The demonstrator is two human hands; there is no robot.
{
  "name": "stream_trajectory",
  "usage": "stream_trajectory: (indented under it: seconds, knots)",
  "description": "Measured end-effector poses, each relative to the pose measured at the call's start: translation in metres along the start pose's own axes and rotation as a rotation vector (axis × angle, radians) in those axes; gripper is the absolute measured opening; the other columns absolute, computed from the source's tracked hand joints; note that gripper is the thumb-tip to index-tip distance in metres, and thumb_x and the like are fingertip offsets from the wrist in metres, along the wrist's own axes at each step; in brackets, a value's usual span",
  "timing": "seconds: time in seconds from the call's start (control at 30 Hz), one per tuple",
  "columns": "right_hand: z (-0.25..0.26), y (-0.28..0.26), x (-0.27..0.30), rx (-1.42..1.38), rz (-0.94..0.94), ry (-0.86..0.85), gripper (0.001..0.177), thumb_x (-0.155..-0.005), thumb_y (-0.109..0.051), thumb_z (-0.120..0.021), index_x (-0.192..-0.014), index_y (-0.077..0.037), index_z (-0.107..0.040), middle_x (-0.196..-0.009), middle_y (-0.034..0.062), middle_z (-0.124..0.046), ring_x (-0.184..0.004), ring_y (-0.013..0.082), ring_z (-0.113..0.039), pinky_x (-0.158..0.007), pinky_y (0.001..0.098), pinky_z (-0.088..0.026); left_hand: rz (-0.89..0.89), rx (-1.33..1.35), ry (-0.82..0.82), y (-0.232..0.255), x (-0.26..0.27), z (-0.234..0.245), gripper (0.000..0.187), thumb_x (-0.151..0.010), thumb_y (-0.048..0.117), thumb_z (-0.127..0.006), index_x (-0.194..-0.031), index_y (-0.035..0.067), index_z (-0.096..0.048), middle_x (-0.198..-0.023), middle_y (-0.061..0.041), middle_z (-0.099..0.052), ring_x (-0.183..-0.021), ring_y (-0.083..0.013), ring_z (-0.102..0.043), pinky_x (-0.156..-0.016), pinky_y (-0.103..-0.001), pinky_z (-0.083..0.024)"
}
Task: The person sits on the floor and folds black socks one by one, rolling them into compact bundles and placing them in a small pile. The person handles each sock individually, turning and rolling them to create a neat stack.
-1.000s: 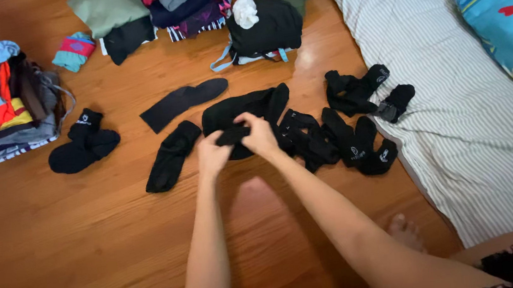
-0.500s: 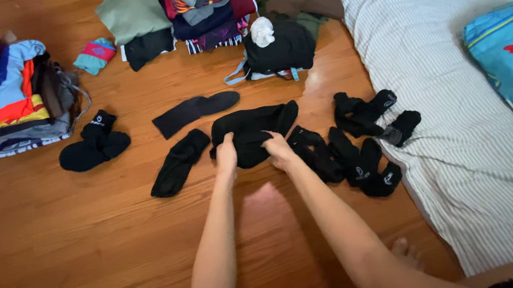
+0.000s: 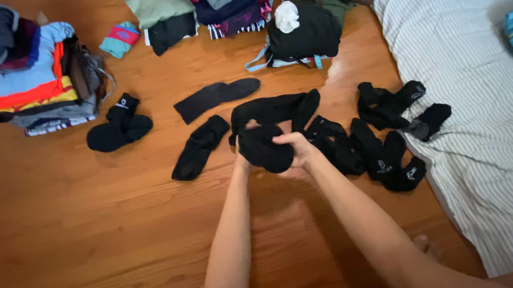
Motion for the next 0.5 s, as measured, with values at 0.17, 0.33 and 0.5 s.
stream_trajectory:
  seconds: [0.17,0.33,0.5]
  knots:
    - [-0.024,-0.028,0.006,0.051,0.138,0.062,0.038,-0.103,-0.023,-0.066,-0.132,0.001,-0.064,-0.122,0.0113,-0.072,-0.107,0.0241,-0.069,-0.094,0.0399,-0.056,-0.096,0.01,-0.08,0.041,0.024,-0.001,0.044,-0.097,0.04,-0.062,-0.119,0.003,-0.07,-0.115,-0.005,-0.072,-0.104,-0.0148,-0.065,-0.091,-0.032,-0.048]
    - [-0.004,-0.022,0.006,0.175,0.057,0.241,0.044,-0.098,-0.03,-0.068,-0.131,-0.001,-0.063,-0.122,0.0087,-0.072,-0.107,0.0223,-0.069,-0.096,0.0394,-0.054,-0.433,-0.469,0.186,0.037,0.007,0.024,0.037,-0.1,0.032,-0.068,-0.118,0.0,-0.075,-0.114,-0.005,-0.077,-0.107,-0.0147,-0.068,-0.096,-0.029,-0.051]
    - [0.031,-0.045,0.008,0.59,0.17,0.513,0.05,-0.097,-0.025,-0.074,-0.134,0.002,-0.055,-0.128,0.0073,-0.066,-0.116,0.0165,-0.061,-0.098,0.0367,-0.047,-0.46,-0.564,0.389,0.063,0.028,0.062,0.034,-0.102,0.031,-0.065,-0.115,0.001,-0.076,-0.104,-0.013,-0.077,-0.094,-0.0164,-0.067,-0.086,-0.031,-0.052]
Point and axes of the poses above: each hand's wrist, its own x-axis away from the middle knuckle, its own z-axis out of the back of the hand, y = z × x, the point moved 7 cm from there along -x, towards the middle knuckle
